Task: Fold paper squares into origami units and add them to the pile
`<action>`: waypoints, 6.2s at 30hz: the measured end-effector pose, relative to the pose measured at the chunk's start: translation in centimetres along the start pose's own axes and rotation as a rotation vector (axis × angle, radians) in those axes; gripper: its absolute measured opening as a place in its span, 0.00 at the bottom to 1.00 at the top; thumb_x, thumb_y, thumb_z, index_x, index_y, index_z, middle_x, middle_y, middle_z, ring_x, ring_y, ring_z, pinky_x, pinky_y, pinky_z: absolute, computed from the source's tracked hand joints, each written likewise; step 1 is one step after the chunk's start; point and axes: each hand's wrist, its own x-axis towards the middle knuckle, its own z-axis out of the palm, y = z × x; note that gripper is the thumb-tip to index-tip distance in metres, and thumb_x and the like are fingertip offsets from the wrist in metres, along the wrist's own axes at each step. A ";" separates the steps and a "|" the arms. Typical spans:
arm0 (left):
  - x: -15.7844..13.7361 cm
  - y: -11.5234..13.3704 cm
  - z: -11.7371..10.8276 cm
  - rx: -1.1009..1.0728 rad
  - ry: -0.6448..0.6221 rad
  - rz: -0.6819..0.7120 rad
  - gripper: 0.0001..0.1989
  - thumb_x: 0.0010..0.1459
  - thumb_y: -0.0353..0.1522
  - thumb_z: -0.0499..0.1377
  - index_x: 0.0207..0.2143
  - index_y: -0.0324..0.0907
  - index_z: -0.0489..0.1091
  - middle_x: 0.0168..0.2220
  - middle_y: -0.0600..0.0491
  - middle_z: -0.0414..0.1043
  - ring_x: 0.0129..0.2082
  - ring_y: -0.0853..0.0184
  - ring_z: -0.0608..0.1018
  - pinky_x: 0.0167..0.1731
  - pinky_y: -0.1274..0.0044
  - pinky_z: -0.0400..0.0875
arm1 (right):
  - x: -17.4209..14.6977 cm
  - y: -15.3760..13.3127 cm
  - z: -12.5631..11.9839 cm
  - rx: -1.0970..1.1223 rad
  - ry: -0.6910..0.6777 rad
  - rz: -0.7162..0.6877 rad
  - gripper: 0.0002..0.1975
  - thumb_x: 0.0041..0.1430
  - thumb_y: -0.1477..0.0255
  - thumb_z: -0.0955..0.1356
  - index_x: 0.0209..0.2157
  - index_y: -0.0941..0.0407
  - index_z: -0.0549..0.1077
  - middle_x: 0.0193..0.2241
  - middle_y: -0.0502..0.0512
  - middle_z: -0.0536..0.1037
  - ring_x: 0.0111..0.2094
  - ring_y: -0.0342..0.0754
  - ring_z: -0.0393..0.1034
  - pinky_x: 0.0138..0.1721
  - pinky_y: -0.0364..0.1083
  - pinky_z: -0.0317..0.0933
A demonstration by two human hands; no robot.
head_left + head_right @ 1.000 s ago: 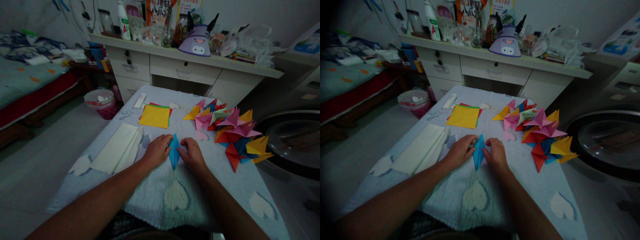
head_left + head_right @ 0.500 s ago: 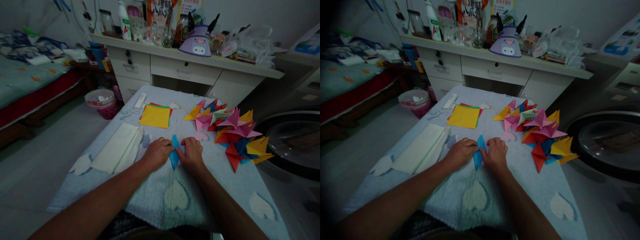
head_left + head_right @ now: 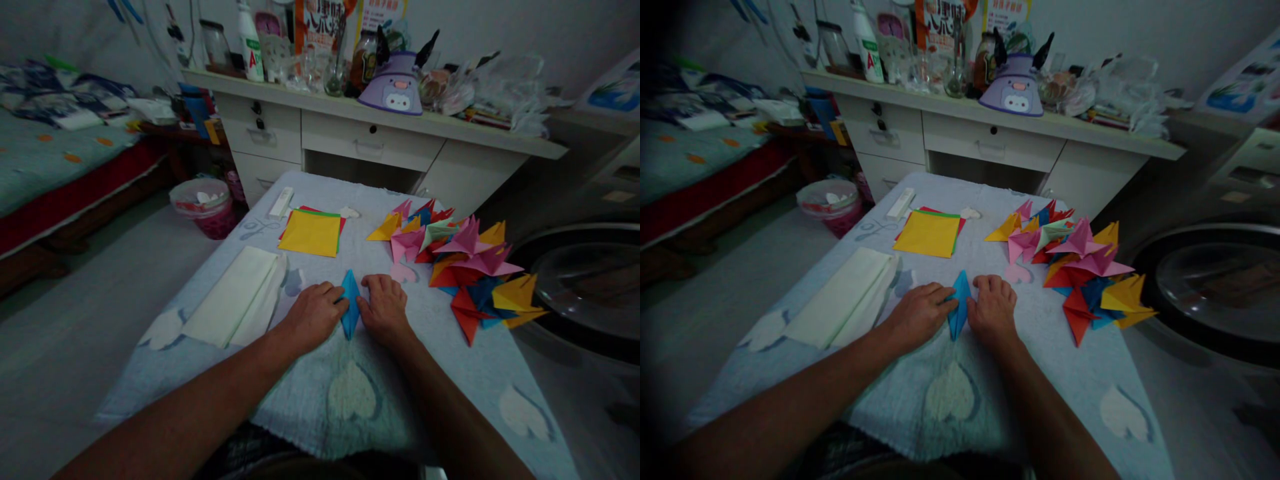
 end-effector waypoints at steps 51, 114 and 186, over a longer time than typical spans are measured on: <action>1.6 -0.1 -0.3 -1.096 0.261 -0.383 0.06 0.58 0.28 0.53 0.38 0.42 0.67 0.32 0.56 0.68 0.29 0.71 0.70 0.32 0.79 0.66 | 0.2 0.3 -0.5 1.103 0.033 0.018 0.12 0.53 0.65 0.69 0.36 0.53 0.64 0.25 0.46 0.68 0.25 0.42 0.64 0.26 0.41 0.59; 1.7 -0.5 0.0 -2.149 0.065 -0.612 0.13 0.52 0.35 0.66 0.37 0.35 0.76 0.25 0.52 0.72 0.24 0.74 0.69 0.26 0.79 0.60 | -0.6 -0.4 -1.8 0.576 0.526 -0.296 0.08 0.54 0.80 0.66 0.28 0.53 0.64 0.28 0.49 0.69 0.30 0.44 0.64 0.33 0.45 0.61; 1.6 0.0 -1.2 -1.761 -0.062 -0.394 0.25 0.56 0.52 0.57 0.31 0.37 0.70 0.25 0.56 0.64 0.18 0.78 0.57 0.21 0.78 0.48 | -0.7 -0.3 -1.9 0.732 0.340 -0.224 0.05 0.58 0.75 0.66 0.36 0.54 0.72 0.31 0.51 0.73 0.33 0.46 0.68 0.35 0.45 0.64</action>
